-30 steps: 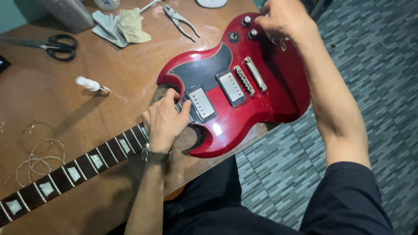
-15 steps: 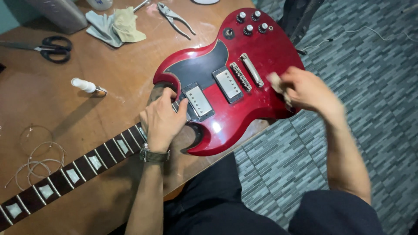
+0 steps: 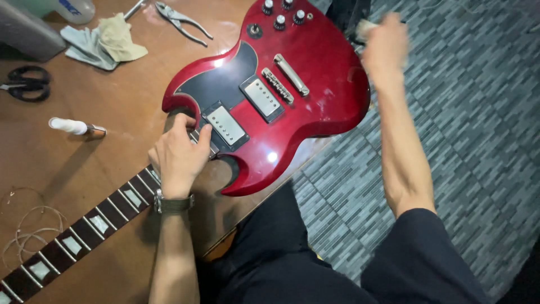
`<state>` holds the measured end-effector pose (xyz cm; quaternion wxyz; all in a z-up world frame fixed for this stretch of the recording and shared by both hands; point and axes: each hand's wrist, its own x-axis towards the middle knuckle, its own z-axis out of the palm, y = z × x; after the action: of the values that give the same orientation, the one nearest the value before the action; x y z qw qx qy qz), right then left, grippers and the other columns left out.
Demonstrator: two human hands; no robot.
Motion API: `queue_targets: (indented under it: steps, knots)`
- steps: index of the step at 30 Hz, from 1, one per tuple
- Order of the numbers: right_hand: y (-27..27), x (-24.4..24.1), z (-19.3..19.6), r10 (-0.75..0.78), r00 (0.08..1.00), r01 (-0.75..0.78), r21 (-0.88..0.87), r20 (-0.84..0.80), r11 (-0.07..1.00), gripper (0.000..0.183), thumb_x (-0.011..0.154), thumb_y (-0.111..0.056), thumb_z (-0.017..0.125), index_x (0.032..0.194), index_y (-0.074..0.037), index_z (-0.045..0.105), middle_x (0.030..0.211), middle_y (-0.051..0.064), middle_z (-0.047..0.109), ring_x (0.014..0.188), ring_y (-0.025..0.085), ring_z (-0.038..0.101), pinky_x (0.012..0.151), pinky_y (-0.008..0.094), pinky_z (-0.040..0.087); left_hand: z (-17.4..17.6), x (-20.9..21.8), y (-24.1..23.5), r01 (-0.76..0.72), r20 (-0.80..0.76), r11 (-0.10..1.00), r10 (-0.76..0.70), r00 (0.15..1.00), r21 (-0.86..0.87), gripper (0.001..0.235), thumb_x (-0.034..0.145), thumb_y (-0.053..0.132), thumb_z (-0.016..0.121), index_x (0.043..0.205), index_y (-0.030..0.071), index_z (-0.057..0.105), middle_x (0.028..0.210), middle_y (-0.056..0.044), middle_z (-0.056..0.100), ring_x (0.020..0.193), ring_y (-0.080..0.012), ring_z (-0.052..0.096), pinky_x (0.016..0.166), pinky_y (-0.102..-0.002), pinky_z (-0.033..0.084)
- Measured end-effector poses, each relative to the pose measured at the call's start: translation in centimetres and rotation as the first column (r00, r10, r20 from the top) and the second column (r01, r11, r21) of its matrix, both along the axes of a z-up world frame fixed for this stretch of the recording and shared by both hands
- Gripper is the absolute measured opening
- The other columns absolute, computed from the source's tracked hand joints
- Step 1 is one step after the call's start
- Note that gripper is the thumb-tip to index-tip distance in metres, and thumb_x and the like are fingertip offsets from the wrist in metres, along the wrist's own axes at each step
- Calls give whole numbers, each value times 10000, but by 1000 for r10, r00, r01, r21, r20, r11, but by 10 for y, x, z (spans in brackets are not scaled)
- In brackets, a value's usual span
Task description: The person cleans a red electric guitar resting on a wooden table using a beige cloth. They wipe the body, pickups, and control knobs, then move to the fretboard and headstock, wiping the strings and frets.
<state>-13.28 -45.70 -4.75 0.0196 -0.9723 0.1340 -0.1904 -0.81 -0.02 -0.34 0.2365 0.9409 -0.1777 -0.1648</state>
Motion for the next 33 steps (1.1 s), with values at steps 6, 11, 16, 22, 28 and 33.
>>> queue_targets:
  steps: [6, 11, 16, 22, 28, 33]
  knots:
    - [69, 25, 23, 282, 902, -298, 0, 327, 954, 693, 587, 64, 476, 1202, -67, 768, 1196, 107, 756, 976, 363, 562, 928, 481, 432, -6, 1, -1, 14, 24, 1000, -15, 1000, 21, 360, 945, 499, 587, 1137, 196, 620, 1051, -190, 737, 1009, -535, 642, 862, -630, 421]
    - [5, 1, -13, -88, 996, 84, -154, -21, 985, 207, 924, -198, 766, 1118, -245, 821, 898, 109, 518, 770, 375, 572, 595, 495, 421, -8, 0, 2, 16, 64, 1000, -16, 998, 2, 365, 947, 516, 591, 1125, 201, 633, 1072, -175, 739, 1027, -535, 635, 862, -631, 417]
    - [28, -88, 3, -260, 951, 231, 180, 165, 956, 384, 943, 3, 547, 1298, 22, 691, 1072, 211, 517, 943, 394, 586, 817, 470, 487, -3, 0, 1, 8, 36, 998, -5, 999, -58, 419, 1015, 554, 524, 1060, 151, 630, 1079, -155, 735, 1022, -500, 641, 866, -618, 409]
    - [216, -75, -53, -43, 902, -26, 153, 431, 988, 345, 877, 20, 486, 1138, -31, 705, 1012, 152, 527, 914, 426, 571, 847, 476, 479, -9, -2, 13, 22, 133, 970, 11, 991, -243, 517, 1107, 569, 466, 1057, 92, 658, 972, -190, 758, 978, -458, 712, 820, -601, 502]
    - [297, -99, -37, 243, 888, -391, 361, 390, 847, 374, 922, 5, 527, 1226, -109, 713, 1129, 133, 599, 1045, 390, 612, 959, 472, 496, 10, -20, 24, 68, 357, 904, 97, 929, -422, 312, 1063, 344, 602, 1023, 43, 672, 909, -220, 726, 913, -454, 713, 769, -552, 534]
    - [227, -104, -30, 376, 875, -452, 232, 306, 861, 1019, 879, -851, 163, 1262, -75, 702, 1193, 176, 694, 1194, 365, 577, 1120, 448, 383, 20, -65, 116, -6, 385, 755, 342, 857, -656, 207, 1007, 253, 696, 1085, 62, 678, 1020, -192, 732, 1003, -419, 710, 818, -488, 564]
